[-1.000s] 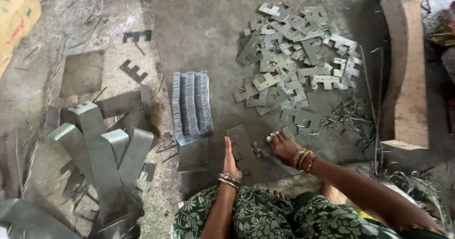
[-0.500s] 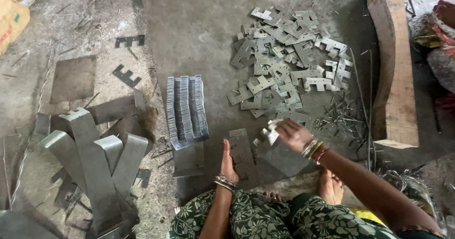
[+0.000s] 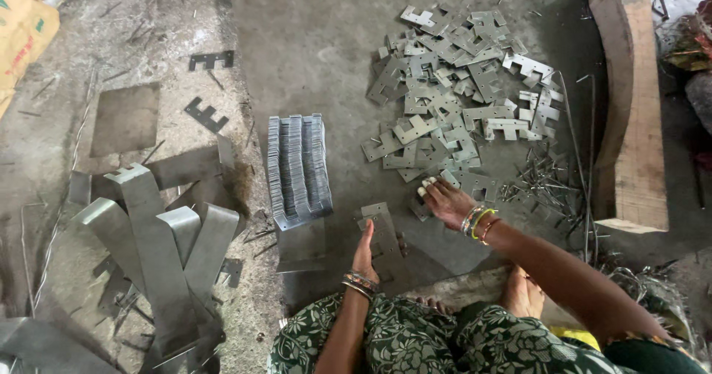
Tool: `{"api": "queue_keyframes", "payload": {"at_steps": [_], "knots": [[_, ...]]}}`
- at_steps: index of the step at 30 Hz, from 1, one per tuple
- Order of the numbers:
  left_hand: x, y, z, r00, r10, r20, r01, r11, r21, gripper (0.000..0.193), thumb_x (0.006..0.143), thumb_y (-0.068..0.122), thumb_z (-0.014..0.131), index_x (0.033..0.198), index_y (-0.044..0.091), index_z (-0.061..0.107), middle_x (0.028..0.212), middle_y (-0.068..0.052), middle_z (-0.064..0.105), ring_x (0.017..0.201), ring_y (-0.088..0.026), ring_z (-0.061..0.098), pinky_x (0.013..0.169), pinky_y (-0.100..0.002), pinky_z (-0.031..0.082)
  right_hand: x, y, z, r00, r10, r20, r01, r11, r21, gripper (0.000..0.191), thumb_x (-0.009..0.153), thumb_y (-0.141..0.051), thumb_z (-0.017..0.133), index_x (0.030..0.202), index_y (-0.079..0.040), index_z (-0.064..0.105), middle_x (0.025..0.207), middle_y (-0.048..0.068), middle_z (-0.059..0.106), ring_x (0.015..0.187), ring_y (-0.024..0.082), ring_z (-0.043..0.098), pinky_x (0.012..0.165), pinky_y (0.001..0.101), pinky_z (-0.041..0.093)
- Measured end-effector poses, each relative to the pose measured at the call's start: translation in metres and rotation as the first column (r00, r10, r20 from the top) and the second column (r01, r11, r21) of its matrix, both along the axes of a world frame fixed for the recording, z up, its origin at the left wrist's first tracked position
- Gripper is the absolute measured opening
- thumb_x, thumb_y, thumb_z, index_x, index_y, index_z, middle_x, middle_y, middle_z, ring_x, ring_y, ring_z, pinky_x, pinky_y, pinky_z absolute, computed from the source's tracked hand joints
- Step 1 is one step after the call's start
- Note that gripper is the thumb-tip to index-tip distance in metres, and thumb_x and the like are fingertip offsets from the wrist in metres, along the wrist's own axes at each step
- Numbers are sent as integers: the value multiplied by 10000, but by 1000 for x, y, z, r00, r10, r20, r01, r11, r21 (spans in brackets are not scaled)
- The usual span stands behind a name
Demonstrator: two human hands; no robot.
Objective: The person sits on the floor and repeatedly picks up small metal brackets from a pile, aligns them, and stacks them into neat piles. The person also uses a small white object to rub the edges of the brackets before stacking them.
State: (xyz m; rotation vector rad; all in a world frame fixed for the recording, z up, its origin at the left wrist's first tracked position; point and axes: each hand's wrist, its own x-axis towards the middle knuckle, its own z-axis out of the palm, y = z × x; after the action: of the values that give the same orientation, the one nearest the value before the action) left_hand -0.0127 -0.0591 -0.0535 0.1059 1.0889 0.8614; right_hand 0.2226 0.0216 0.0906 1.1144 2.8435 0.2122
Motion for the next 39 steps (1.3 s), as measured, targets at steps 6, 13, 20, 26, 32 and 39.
{"api": "queue_keyframes", "payload": {"at_steps": [6,13,20,26,32,39], "knots": [[-1,0,9,996,1,94,-13,991,132,785,917,634,635,1457,70,557,1263,-83,651,1066,-228,675,869,-421,585,-8,16,17,966,-251,-62,236,955,-181,632,769,14,663,1380,-97,542,1290,120,642,1239,271,595,1104,427,473],[0,-2,28,987,-81,140,56,983,175,785,974,683,574,1222,-56,663,953,-141,733,761,-231,736,672,-392,638,19,40,47,688,-700,-193,592,695,-409,506,910,-39,611,1378,-231,619,1275,87,676,1051,229,690,933,336,582],[0,-2,30,995,-65,72,50,981,186,944,921,702,623,1455,-70,527,1051,-154,697,795,-237,741,678,-407,638,-19,27,24,973,-111,204,110,994,15,619,673,-202,810,1272,-293,683,1330,1,647,1301,251,519,1100,555,340],[9,7,-10,919,-259,-297,227,964,-137,1045,803,823,501,1639,225,309,1645,-43,297,1449,-301,287,1122,-684,231,-41,12,55,777,40,628,188,937,-293,414,835,-305,790,1234,-362,697,1418,-106,596,1440,196,444,1309,609,112],[14,8,-3,996,-73,-48,76,994,72,1103,766,938,339,1612,234,266,1564,-102,453,1406,-302,504,1139,-571,426,-50,-12,71,968,89,236,-90,996,-3,702,713,-235,795,1379,-307,586,1583,-15,443,1394,251,414,1176,527,253],[18,-3,26,985,-92,145,74,989,126,1247,800,997,219,1568,38,430,1382,-350,517,1178,-477,557,966,-612,506,-31,-18,15,907,-366,-209,253,869,-425,560,883,-315,735,1387,-156,548,1376,134,593,1137,304,619,862,421,575]]}}
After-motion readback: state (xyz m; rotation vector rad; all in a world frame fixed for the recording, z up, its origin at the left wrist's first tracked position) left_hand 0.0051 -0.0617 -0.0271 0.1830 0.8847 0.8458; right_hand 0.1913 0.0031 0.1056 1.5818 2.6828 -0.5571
